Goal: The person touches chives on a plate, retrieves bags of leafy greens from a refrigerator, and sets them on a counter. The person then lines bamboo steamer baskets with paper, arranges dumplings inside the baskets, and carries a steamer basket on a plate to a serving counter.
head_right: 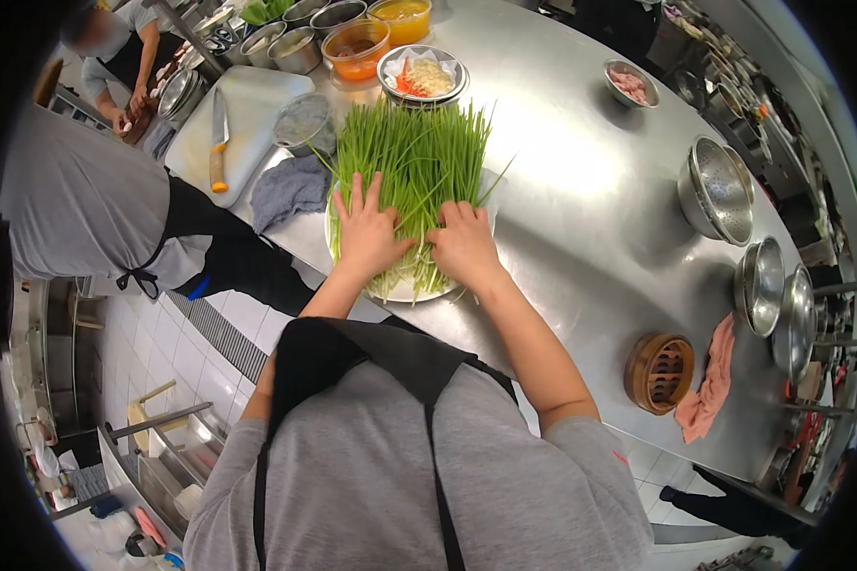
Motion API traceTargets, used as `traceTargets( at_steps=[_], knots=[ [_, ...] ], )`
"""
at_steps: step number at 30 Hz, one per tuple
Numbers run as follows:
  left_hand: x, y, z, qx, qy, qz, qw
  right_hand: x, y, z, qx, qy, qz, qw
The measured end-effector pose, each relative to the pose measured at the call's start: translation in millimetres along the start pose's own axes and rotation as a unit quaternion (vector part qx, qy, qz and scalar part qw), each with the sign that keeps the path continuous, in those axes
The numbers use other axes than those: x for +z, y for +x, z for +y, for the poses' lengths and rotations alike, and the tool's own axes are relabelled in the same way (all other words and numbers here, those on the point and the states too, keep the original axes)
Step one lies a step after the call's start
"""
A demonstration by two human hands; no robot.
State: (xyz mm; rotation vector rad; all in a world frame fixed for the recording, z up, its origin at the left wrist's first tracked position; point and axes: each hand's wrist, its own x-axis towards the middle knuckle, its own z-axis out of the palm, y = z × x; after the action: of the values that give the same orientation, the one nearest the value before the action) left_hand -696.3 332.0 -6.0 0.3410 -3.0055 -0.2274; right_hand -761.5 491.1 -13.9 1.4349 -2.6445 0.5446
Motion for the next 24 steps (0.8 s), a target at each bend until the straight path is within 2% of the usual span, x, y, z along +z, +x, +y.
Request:
traceTargets(
  at_steps=[4,10,14,16,19,22,24],
  knots=[
    [-3,0,-10,-0.01,-0.031,-0.021,0.999,-2,-3,7,0.015,0.037,0.022,0.999],
    [-4,-1,-13,-0.015,-0.057,-0.01,0.998,-2,-2,10,0.01,0.018,0.012,1.0],
    [1,-1,-15,0.016,-0.086,0.035,0.996,0,1,11,0.017,0.012,0.02,1.0],
    [3,-1,-14,0.027,-0.094,0.045,0.994,-1,5,6,-0.009,0.061,0.06,0.996],
    [6,-1,-12,0.049,-0.086,0.074,0.992,-1,10,-5,-0.041,0.071,0.07,0.994],
    [4,-1,-12,0.052,-0.087,0.08,0.992,13,13,-8,-0.027,-0.004,0.025,0.999],
    [0,-1,-13,0.035,-0.084,0.061,0.994,15,13,-8,-0.023,-0.005,0.02,1.0]
  ],
)
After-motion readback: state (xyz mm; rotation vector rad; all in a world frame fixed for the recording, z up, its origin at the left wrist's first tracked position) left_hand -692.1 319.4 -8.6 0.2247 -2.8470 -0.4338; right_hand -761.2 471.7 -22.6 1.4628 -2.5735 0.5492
